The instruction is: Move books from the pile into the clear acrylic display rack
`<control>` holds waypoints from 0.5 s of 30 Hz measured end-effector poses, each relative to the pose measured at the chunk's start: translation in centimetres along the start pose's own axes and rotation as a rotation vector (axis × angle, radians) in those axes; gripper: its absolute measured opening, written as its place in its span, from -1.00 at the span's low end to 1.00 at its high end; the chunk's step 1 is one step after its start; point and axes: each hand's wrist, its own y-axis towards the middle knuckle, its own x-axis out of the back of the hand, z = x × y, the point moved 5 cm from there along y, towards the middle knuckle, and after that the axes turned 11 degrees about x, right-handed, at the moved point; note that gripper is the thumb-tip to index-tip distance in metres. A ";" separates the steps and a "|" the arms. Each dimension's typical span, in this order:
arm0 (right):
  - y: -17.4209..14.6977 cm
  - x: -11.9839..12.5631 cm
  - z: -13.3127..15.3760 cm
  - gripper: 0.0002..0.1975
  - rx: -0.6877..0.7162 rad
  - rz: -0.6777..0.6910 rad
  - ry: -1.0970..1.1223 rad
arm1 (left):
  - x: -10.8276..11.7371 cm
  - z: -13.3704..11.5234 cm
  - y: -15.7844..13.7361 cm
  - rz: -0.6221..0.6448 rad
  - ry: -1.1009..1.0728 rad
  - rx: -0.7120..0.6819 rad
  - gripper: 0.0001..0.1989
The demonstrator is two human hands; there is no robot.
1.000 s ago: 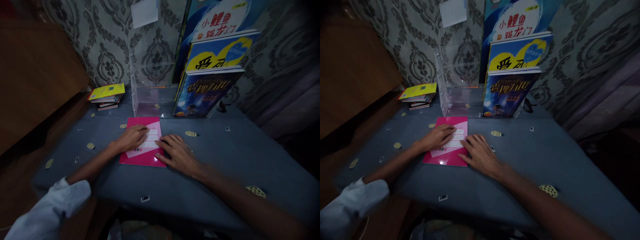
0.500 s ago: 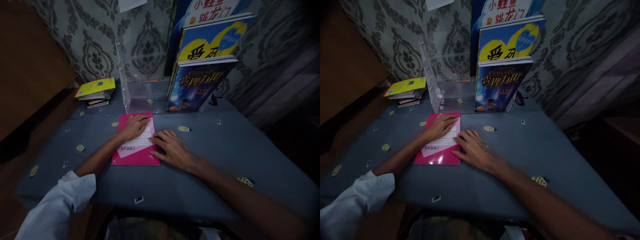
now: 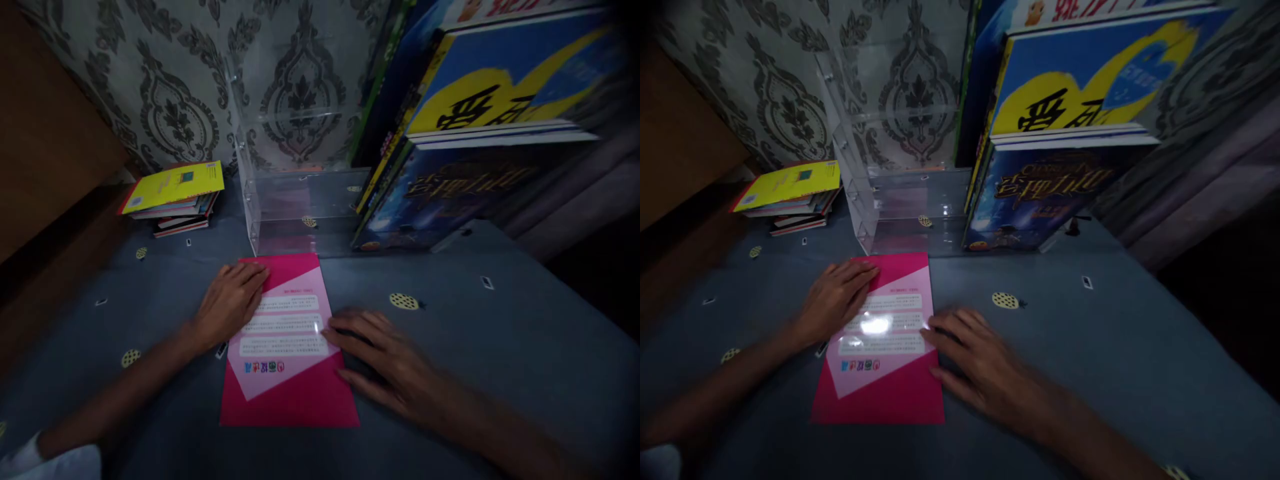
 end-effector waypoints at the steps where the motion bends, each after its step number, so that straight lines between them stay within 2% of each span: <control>1: 0.1 0.0 -0.1 -0.62 -0.005 0.004 0.000 | 0.2 0.6 -0.2 -0.027 0.013 0.010 -0.67; 4: 0.1 0.1 -0.4 -0.61 -0.014 0.012 0.007 | 0.4 1.4 -0.3 -0.078 0.035 0.041 -0.69; 11: 1.3 0.3 -0.7 -0.69 -0.004 -0.047 -0.001 | 0.0 0.9 -0.4 -0.048 0.090 0.127 -0.69; 13: 3.1 0.0 -1.2 -0.68 0.054 -0.004 -0.039 | 0.0 1.1 -0.5 -0.060 0.065 0.130 -0.69; 15: 5.3 -0.7 -2.0 -0.61 0.094 0.094 -0.037 | 0.1 1.5 -0.6 -0.077 0.022 0.112 -0.68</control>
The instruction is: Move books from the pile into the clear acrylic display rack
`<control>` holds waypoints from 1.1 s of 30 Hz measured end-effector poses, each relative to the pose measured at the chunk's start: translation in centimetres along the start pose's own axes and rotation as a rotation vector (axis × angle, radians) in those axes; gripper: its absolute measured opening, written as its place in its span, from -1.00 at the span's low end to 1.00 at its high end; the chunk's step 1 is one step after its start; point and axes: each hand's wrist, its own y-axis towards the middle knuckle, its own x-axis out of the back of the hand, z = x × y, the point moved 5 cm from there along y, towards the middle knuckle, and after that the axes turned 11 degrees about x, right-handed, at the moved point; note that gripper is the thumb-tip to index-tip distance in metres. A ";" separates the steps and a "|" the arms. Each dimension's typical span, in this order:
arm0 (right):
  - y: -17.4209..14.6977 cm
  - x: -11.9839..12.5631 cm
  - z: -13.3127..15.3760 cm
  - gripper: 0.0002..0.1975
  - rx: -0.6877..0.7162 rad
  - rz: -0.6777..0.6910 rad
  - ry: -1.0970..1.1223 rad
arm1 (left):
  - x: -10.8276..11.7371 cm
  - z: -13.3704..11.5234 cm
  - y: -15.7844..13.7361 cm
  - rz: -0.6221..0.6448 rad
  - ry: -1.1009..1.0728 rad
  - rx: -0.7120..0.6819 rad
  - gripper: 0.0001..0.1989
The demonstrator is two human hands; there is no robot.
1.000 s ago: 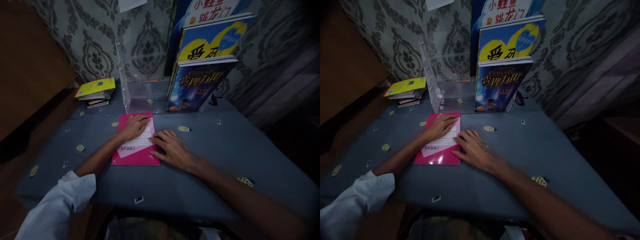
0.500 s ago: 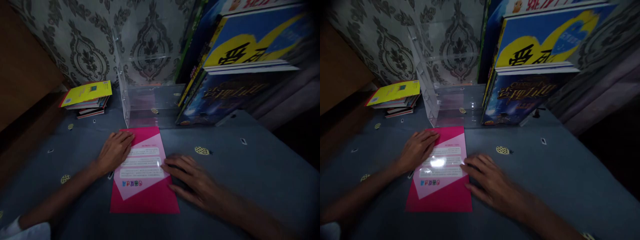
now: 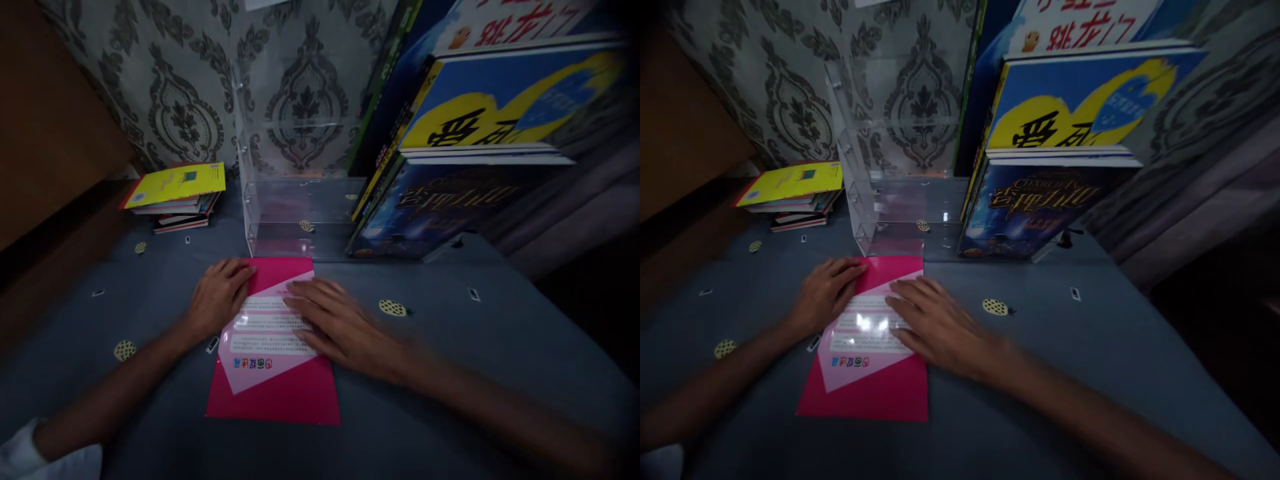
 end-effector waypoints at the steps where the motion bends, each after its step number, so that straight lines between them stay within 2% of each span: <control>1: 1.0 -0.2 -0.8 -0.57 -0.015 0.032 0.006 | 0.0 0.2 0.0 -0.003 -0.025 -0.012 -0.67; 5: 2.9 -1.4 -4.0 -0.47 -0.162 0.150 0.015 | 0.2 0.9 0.0 -0.006 -0.105 -0.033 -0.66; 10: 0.0 -1.7 -5.7 -0.45 -0.247 0.161 -0.042 | 0.2 1.5 0.1 -0.001 -0.137 0.026 -0.66; 14: -1.6 -1.4 -5.7 -0.47 -0.226 0.118 -0.027 | 0.4 1.4 0.1 0.018 -0.124 0.084 -0.65; 19: -1.4 -1.4 -5.4 -0.47 -0.223 0.092 -0.008 | 0.7 1.2 0.2 0.041 -0.148 0.139 -0.63; 23: -1.3 -1.4 -5.3 -0.48 -0.225 0.094 -0.026 | 0.8 1.1 0.2 0.041 -0.163 0.145 -0.62; 29: -1.4 -1.3 -5.5 -0.55 -0.177 0.003 -0.052 | 0.6 1.4 0.1 0.042 -0.163 0.144 -0.63; 33: -1.5 -1.0 -4.7 -0.59 -0.151 -0.036 -0.060 | 0.6 1.5 0.2 0.028 -0.161 0.132 -0.64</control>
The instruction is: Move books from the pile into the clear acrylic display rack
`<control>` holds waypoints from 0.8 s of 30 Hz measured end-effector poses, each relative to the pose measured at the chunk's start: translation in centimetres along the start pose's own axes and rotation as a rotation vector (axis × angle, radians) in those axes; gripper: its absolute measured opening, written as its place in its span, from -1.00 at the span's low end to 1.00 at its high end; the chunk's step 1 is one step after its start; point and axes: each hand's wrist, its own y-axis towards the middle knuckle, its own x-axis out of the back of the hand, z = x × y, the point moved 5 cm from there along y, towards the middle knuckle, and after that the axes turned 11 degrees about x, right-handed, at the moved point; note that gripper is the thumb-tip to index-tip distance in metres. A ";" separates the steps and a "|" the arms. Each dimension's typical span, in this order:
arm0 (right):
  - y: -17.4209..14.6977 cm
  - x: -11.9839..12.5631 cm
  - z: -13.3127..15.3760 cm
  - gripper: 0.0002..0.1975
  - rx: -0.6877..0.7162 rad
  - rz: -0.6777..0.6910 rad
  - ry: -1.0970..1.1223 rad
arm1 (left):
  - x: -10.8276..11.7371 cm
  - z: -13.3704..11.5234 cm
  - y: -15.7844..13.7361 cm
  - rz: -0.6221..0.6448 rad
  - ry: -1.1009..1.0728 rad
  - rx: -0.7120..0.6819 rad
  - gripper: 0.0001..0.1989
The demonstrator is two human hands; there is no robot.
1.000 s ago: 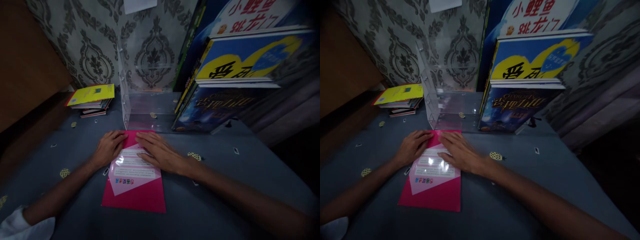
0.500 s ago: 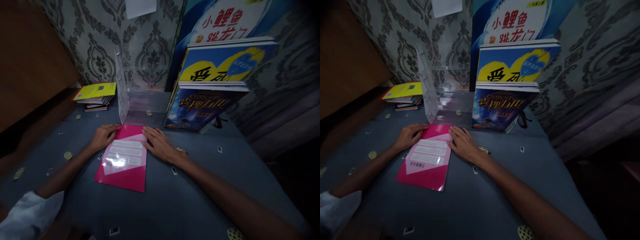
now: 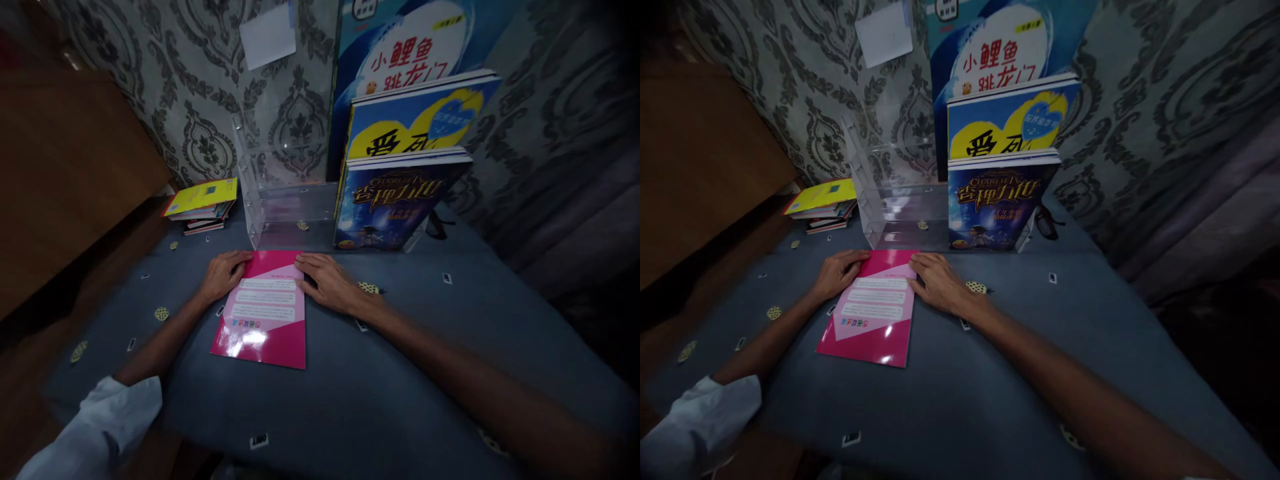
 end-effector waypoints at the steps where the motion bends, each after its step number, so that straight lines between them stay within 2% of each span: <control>1: -0.1 0.1 0.4 -0.59 -0.003 -0.008 0.001 | 0.0 0.0 0.0 0.003 -0.001 -0.001 -0.64; 10: -2.3 0.1 5.1 -0.60 -0.006 -0.034 0.057 | -0.4 0.0 -0.2 0.030 -0.034 0.005 -0.64; 15: -3.6 -0.3 7.1 -0.41 0.020 0.010 0.033 | -0.4 -0.3 -0.5 0.006 0.003 -0.015 -0.65; 18: -4.0 -0.5 6.9 -0.36 0.005 0.022 0.035 | -0.3 -0.7 -0.3 -0.003 0.043 0.005 -0.65; 24: -2.9 -0.4 4.4 -0.44 -0.059 0.027 0.075 | -0.2 -1.6 0.5 -0.011 0.129 0.076 -0.66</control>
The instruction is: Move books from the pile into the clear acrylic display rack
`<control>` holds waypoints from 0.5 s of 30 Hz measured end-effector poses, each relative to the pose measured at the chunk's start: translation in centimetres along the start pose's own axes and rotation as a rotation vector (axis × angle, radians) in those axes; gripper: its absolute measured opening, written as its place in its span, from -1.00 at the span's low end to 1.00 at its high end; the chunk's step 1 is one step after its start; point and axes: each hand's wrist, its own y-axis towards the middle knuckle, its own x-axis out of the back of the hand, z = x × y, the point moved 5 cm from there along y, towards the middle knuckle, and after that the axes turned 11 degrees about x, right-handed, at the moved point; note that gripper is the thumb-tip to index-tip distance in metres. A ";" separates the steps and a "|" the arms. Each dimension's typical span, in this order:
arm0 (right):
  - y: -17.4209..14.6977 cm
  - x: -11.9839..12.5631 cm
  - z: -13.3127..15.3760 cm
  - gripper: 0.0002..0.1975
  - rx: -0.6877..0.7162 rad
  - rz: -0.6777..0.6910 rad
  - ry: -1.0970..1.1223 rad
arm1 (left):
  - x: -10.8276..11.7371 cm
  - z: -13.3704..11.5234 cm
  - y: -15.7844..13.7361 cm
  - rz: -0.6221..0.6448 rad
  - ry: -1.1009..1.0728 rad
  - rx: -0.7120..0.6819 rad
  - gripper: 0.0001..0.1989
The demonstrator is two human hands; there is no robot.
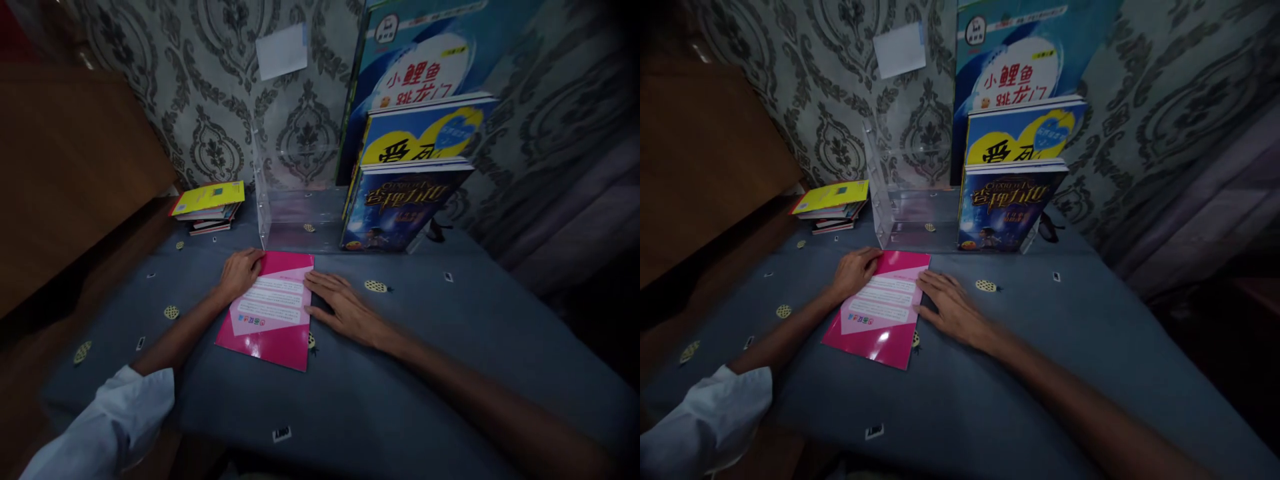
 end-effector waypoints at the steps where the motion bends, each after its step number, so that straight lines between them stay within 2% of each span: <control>1: 0.2 0.1 -0.2 -0.45 0.001 -0.002 0.001 | 0.0 -0.1 0.1 -0.003 0.005 0.005 -0.66; 9: 1.1 -0.1 -1.1 -0.47 -0.071 0.017 -0.014 | 0.0 -0.5 -0.4 -0.025 0.048 0.022 -0.67; 15: 1.7 -0.1 -2.0 -0.49 -0.066 0.004 -0.006 | 0.1 -1.1 -0.7 -0.011 0.111 0.059 -0.69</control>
